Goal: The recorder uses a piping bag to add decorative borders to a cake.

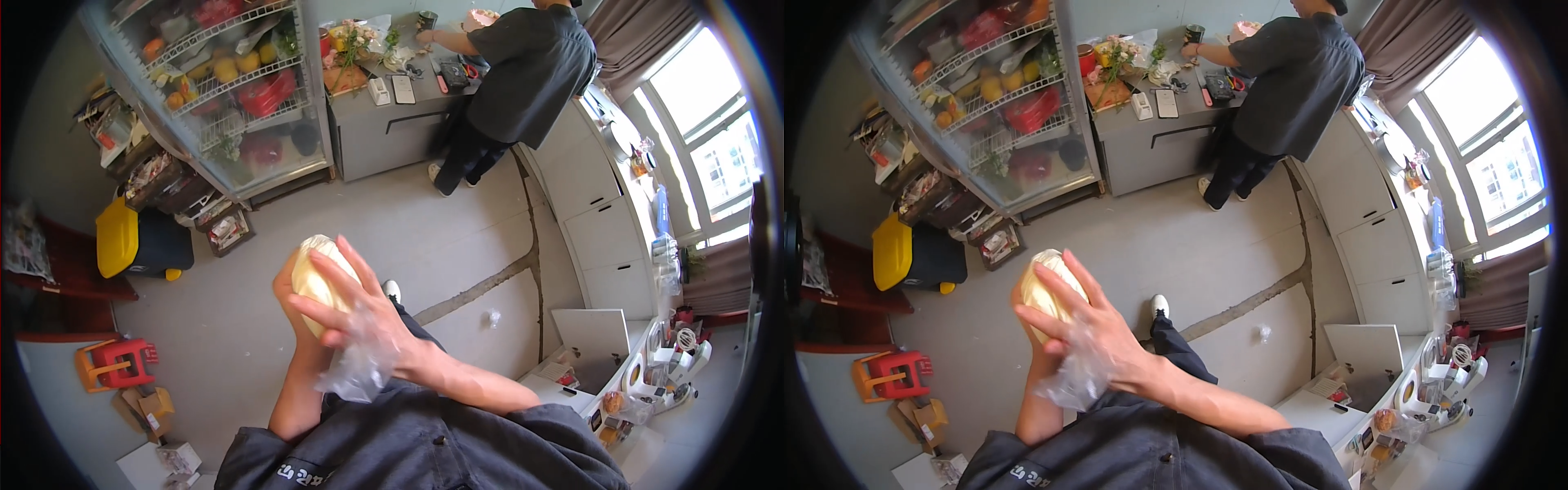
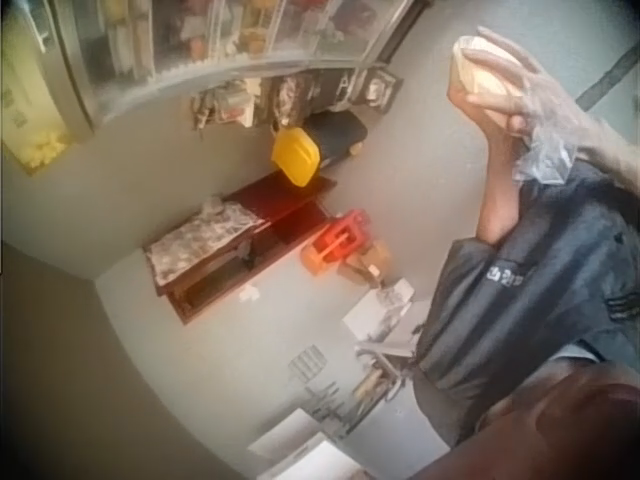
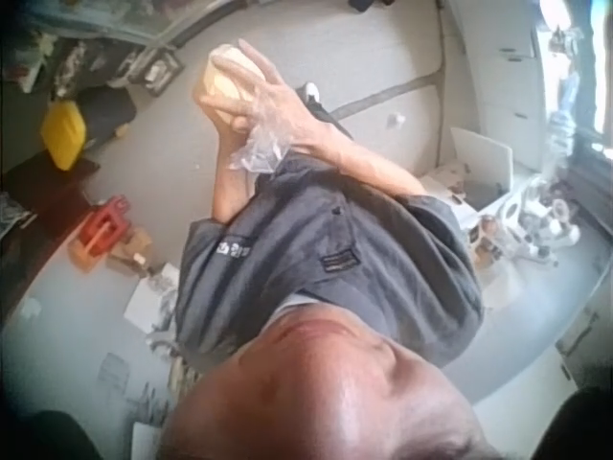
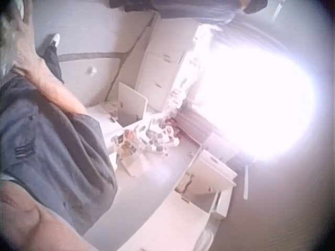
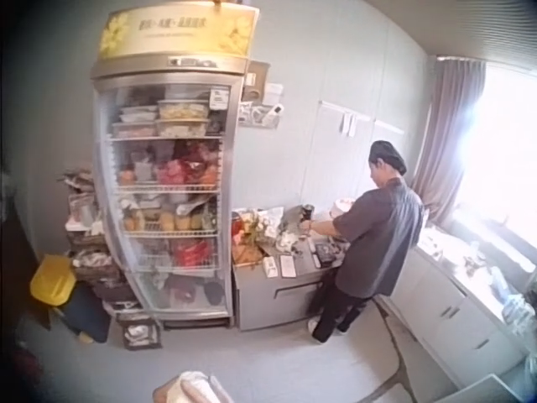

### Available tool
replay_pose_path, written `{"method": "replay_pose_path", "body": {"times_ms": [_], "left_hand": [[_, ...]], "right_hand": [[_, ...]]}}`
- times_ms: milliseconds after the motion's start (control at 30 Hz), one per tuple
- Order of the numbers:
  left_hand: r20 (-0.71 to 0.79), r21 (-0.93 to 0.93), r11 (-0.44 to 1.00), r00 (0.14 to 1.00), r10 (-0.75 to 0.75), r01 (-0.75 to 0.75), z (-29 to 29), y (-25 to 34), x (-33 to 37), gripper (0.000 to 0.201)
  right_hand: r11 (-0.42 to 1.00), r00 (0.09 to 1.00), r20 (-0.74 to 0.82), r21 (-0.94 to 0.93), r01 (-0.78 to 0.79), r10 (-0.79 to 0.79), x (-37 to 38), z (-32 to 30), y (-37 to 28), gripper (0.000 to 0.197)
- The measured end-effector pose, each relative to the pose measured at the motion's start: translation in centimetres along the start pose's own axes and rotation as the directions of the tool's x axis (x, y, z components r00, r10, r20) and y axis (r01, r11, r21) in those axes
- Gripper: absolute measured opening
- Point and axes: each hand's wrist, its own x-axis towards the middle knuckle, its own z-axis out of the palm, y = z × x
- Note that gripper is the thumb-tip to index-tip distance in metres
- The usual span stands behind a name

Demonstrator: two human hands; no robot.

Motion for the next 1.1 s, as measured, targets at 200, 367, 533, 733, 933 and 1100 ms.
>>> {"method": "replay_pose_path", "body": {"times_ms": [200, 367, 533, 733, 933, 1100], "left_hand": [[0.053, -0.013, 0.902, 0.902, -0.430, 0.431, 3.0, -4.3, -1.2, 0.014], [0.097, 0.273, 0.895, 0.915, -0.391, 0.354, 5.7, -2.8, 2.4, 0.010], [0.134, 0.606, 0.774, 0.982, 0.130, -0.185, 7.8, -1.9, 5.8, 0.008], [0.184, 0.813, 0.512, 0.957, 0.225, -0.276, 9.6, -3.3, 7.0, 0.006], [-0.267, 0.656, 0.745, 0.886, 0.380, -0.122, 7.7, -2.1, 9.8, 0.020], [-0.354, 0.629, 0.778, 0.898, 0.262, 0.021, 4.1, -1.1, 9.0, 0.009]], "right_hand": [[0.519, 0.813, 0.210, 0.677, -0.522, 0.543, 3.0, -2.6, 8.5, 0.051], [0.155, 0.494, 0.217, 0.780, -0.606, 0.842, 2.2, -5.2, 15.3, 0.057], [-0.218, 0.276, 0.276, 0.950, -0.224, 0.921, 5.3, -6.5, 20.7, 0.051], [0.077, 0.589, 0.325, 0.829, -0.554, 0.740, 9.7, -3.8, 18.1, 0.052], [0.501, 0.870, 0.372, 0.712, -0.491, 0.324, 10.8, -1.8, 13.4, 0.046], [0.854, 0.974, 0.206, 0.519, -0.025, -0.096, 12.0, 1.0, 13.1, 0.040]]}}
